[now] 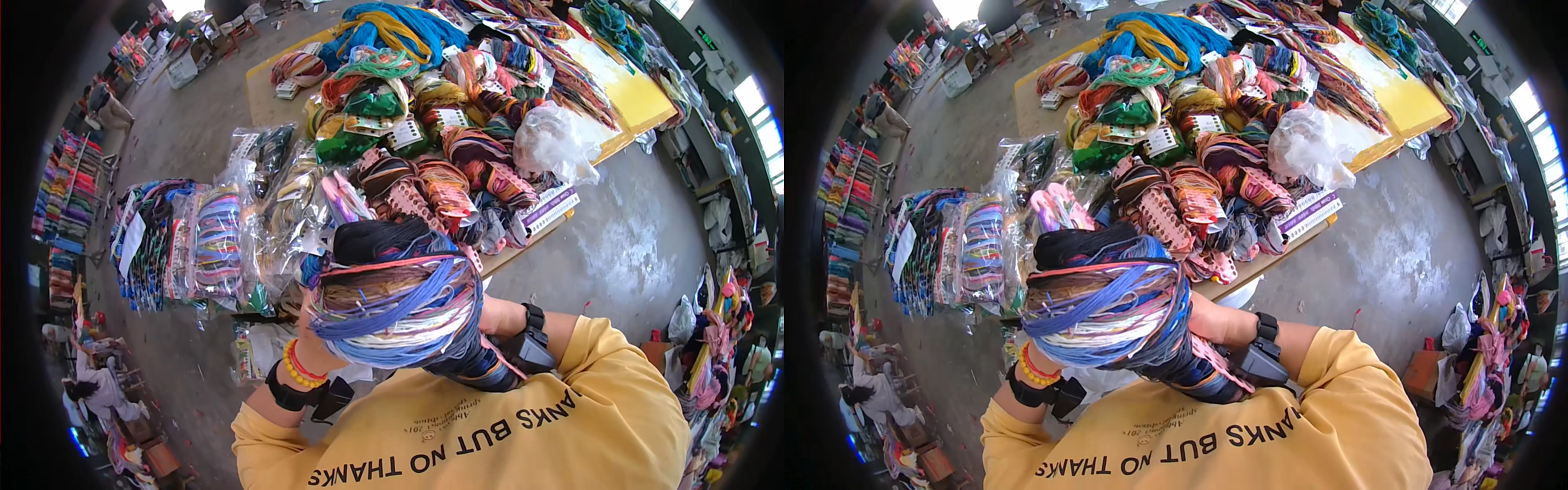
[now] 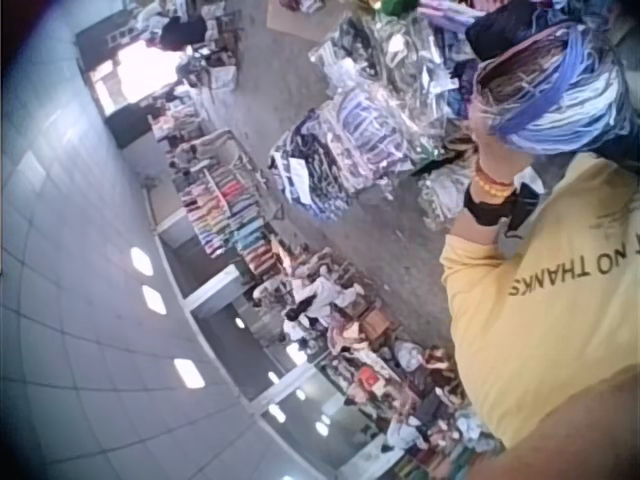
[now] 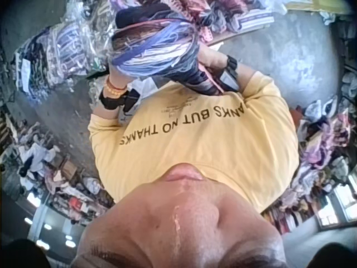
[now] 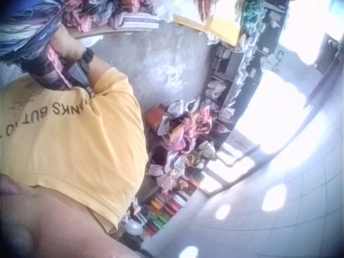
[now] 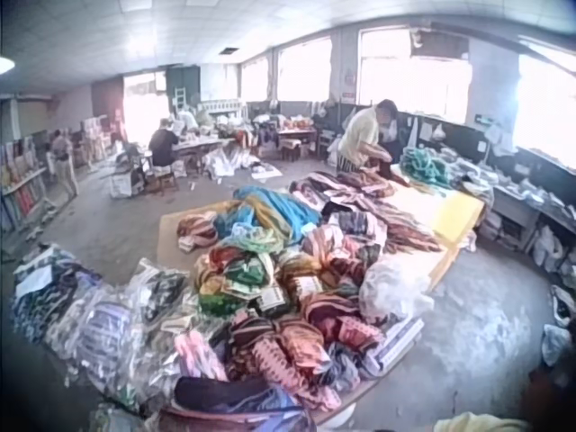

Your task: The person handles a thread organizer and bundles of embroidery thread, then walks to a table to consult a chart. They repeatedly select individual threads from a large rack and thread them through the holes of the organizer, referencing the chart between selections.

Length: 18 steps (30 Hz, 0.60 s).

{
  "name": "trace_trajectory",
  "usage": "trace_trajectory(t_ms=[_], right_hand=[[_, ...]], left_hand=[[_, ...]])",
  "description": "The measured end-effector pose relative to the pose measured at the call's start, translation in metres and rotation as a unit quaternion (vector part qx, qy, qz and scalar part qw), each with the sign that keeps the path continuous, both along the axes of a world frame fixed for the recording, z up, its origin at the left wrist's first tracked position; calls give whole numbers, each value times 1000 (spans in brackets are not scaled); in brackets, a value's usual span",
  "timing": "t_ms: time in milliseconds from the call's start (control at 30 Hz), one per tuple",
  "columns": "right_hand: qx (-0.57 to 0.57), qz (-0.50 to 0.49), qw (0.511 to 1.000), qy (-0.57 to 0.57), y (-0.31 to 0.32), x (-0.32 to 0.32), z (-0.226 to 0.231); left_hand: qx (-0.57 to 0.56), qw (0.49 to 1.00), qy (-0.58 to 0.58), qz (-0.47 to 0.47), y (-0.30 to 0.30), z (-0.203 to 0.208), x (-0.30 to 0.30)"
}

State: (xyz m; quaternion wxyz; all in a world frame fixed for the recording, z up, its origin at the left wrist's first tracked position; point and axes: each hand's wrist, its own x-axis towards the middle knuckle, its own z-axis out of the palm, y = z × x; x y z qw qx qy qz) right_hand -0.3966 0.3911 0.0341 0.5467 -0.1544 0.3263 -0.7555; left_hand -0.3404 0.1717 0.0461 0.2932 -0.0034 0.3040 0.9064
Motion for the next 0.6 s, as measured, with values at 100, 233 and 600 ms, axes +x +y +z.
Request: trace_trajectory(t_ms=[100,233,600], right_hand=[[-1,8,1000,-8,-1,6,-2],[-1,12,1000,-15,-3,11,-2],[6,40,999,-12,-4,3,-5]], left_hand=[[-20,988,151,-22,-8,-16,7],[-391,677,596,-183,-36,-22,4],[-453,800,389,-64,-14,-12,3]])
